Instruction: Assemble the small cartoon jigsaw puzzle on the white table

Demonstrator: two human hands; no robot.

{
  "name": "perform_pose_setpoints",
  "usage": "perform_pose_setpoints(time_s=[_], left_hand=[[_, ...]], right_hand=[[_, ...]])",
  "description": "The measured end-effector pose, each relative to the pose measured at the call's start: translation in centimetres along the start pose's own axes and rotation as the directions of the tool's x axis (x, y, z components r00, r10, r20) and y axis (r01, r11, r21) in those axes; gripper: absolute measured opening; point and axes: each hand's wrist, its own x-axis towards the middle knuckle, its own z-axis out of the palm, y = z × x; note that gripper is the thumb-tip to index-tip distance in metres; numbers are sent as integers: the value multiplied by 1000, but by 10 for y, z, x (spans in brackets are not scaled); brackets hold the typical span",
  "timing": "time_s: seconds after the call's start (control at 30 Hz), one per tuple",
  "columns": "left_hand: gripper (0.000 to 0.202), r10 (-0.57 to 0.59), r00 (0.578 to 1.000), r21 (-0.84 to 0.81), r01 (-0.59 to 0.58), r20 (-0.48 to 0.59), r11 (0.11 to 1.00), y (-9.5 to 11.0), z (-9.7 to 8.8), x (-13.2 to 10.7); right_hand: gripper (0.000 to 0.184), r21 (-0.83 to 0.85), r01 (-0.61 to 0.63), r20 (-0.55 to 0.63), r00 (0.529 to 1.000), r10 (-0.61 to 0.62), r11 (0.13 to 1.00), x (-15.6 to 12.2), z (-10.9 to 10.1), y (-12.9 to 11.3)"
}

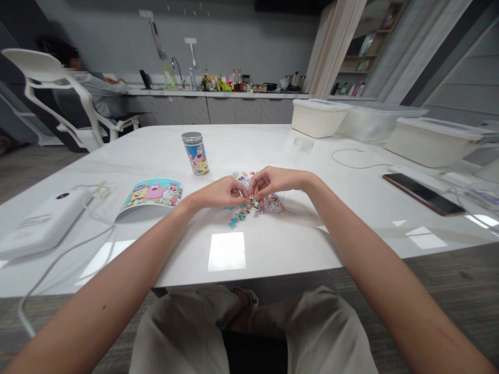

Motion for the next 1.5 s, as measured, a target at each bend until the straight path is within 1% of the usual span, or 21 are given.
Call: perform_pose_setpoints(time_s=[0.13, 0.37, 0.57, 0.73, 0.9, 1.0, 1.07, 1.17, 1.23, 1.27, 1.33, 1.4, 1.5], left_hand=[[31, -4, 1000, 1, 4, 18, 1000, 0, 0, 0], [28, -8, 1000, 2, 7, 12, 1000, -3, 2, 1], [31, -23, 999, 37, 22, 28, 999, -3, 2, 1], [32, -27, 999, 39, 25, 41, 999, -2, 2, 0], [33, -38, 998, 6, 37, 49, 999, 1, 0, -1], [34, -52, 998, -21, 52, 31, 998, 4, 1, 0], [33, -42, 999, -28, 43, 26, 999, 5, 2, 0], [31, -22, 999, -26, 23, 40, 999, 4, 1, 1], [31, -43, 996, -11, 45, 82, 999, 1, -4, 0], [31, -67, 991, -1, 68, 117, 998, -1, -8, -1], [31, -134, 965, 23, 133, 226, 991, -6, -19, -6], [30, -219, 921, 49, 215, 321, 975, -11, -29, -12], [27, -318, 861, 75, 315, 398, 946, -18, -37, -19]], right_hand=[[17, -7, 2, 6, 1000, -2, 1000, 1, 0, 1], [20, 11, -10, 23, 1000, 10, 1000, 1, -1, 2], [23, 7, -9, 49, 999, 9, 1000, 1, -1, 4], [22, -12, -28, 54, 998, 29, 1000, 2, 0, 2], [17, 14, -9, 36, 999, 9, 1000, 4, 2, 3], [12, 31, 29, -9, 1000, -29, 999, 6, 3, 4], [11, 32, 58, -35, 998, -57, 998, 7, 5, 4], [11, 38, 77, -40, 996, -76, 996, 8, 7, 2], [12, 38, 66, -35, 997, -64, 997, 8, 8, 1], [12, 31, 57, -37, 998, -56, 998, 7, 8, 0], [13, 8, 45, -47, 998, -44, 999, 7, 7, 0], [15, -17, 38, -54, 998, -39, 999, 6, 6, 0], [19, -28, 34, -49, 998, -35, 999, 6, 4, 1]])
